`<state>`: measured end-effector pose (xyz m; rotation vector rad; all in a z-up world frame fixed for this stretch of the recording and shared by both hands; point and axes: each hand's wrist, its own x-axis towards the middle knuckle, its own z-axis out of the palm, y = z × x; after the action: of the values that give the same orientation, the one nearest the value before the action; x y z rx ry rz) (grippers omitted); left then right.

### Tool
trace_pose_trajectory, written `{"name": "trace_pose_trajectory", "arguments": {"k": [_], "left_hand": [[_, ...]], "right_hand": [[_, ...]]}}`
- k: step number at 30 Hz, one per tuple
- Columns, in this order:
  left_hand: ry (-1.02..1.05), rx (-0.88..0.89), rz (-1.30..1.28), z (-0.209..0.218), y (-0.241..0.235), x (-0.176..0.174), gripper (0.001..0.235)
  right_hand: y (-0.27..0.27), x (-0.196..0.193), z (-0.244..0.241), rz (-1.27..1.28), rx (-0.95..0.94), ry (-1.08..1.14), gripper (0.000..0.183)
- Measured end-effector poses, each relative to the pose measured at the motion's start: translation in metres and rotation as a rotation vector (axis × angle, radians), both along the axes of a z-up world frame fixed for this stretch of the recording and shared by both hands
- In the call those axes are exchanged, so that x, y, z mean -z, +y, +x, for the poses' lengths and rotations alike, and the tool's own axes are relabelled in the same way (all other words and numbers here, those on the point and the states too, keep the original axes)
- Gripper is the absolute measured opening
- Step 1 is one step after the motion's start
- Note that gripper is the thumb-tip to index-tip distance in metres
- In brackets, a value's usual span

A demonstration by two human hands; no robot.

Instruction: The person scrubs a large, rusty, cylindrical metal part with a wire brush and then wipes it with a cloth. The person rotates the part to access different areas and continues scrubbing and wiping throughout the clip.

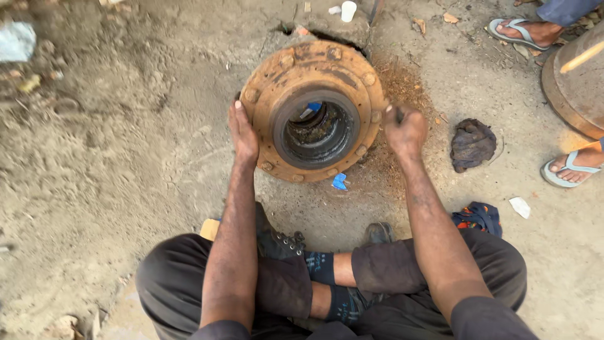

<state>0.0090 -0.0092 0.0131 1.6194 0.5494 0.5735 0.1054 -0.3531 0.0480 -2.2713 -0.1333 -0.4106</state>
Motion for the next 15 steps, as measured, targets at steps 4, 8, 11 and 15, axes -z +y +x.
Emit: {"name": "trace_pose_trajectory", "arguments": {"k": [4,8,11,15], "left_hand": [[0.032,0.028,0.090,-0.004,-0.002,0.007,0.079],[0.066,0.041,0.017,-0.003,-0.002,-0.002,0.080],[0.124,0.029,-0.012,-0.003,-0.003,-0.001,0.080],[0.138,-0.003,0.012,-0.003,0.000,0.002,0.080]], "right_hand": [[0.003,0.023,-0.003,-0.031,-0.056,-0.089,0.024],[-0.003,0.018,0.007,-0.021,-0.079,0.299,0.016],[-0.014,0.012,0.010,-0.009,-0.053,0.300,0.030],[-0.011,0.012,0.011,0.195,0.062,-0.394,0.025]]}}
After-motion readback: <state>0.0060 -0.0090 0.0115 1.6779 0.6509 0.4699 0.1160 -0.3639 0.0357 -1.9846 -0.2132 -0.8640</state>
